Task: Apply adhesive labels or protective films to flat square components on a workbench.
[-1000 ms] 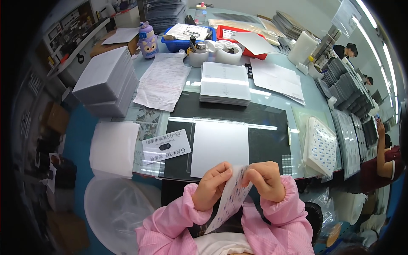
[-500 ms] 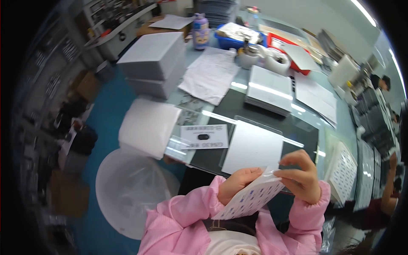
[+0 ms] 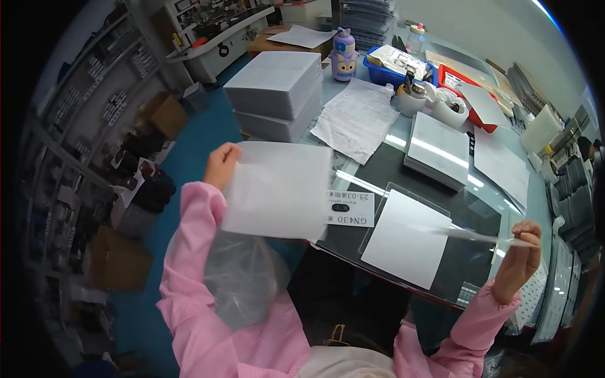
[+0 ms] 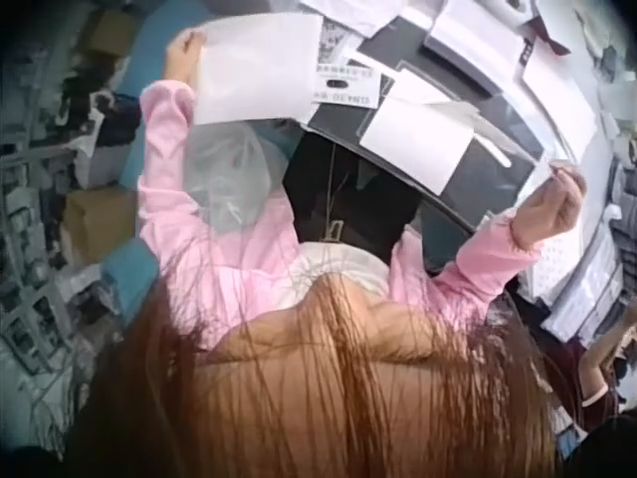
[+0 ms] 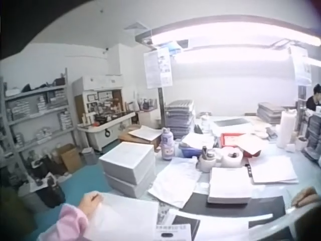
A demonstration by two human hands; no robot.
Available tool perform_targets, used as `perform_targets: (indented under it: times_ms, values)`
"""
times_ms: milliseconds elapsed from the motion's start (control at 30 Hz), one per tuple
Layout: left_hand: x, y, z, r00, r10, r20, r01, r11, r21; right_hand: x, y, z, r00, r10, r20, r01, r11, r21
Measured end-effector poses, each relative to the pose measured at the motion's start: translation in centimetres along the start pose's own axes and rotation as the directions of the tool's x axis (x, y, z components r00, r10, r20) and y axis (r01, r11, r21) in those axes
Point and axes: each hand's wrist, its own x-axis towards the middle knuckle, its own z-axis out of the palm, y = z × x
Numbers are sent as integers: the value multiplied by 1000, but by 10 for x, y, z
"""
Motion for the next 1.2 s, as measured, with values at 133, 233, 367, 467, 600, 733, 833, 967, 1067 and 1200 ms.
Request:
perform_targets:
  times_ms: [133,233,367,467,600,733,833,967,1067,1200]
  values:
    - [33,-42,-36,998,-61,-19,63,969,239,8,-12,-6,1000,-5,23,12,958,-287]
    - [49,-52,-46,997,11,-76,26,883,469,8,-28,2,998,-25,60,49,894,-445]
    - [55,-5,-27,957,-196,-216,287,760,583,6,-51,19,993,-13,118,78,821,-565]
    - [16,61,24,972,233,23,-220,873,435,7,-60,32,987,-33,155,114,828,-549]
    - [-75,134,117,670,595,443,-642,765,-57,3,-48,48,995,76,64,-47,929,-366]
    - [-129,160,187,747,389,539,-236,913,-333,-3,-16,50,978,209,14,-205,968,-144]
    - [-150,159,214,709,113,696,343,807,-481,-11,8,46,966,259,13,-250,941,-229]
    - [-166,151,229,729,43,684,466,701,-541,-29,35,45,975,216,58,-161,856,-491]
    - [-172,146,229,773,-22,634,430,753,-498,-45,43,40,865,488,117,-437,847,-303]
    - [-176,145,223,818,-64,571,390,791,-471,-63,54,32,706,688,166,-684,724,-93]
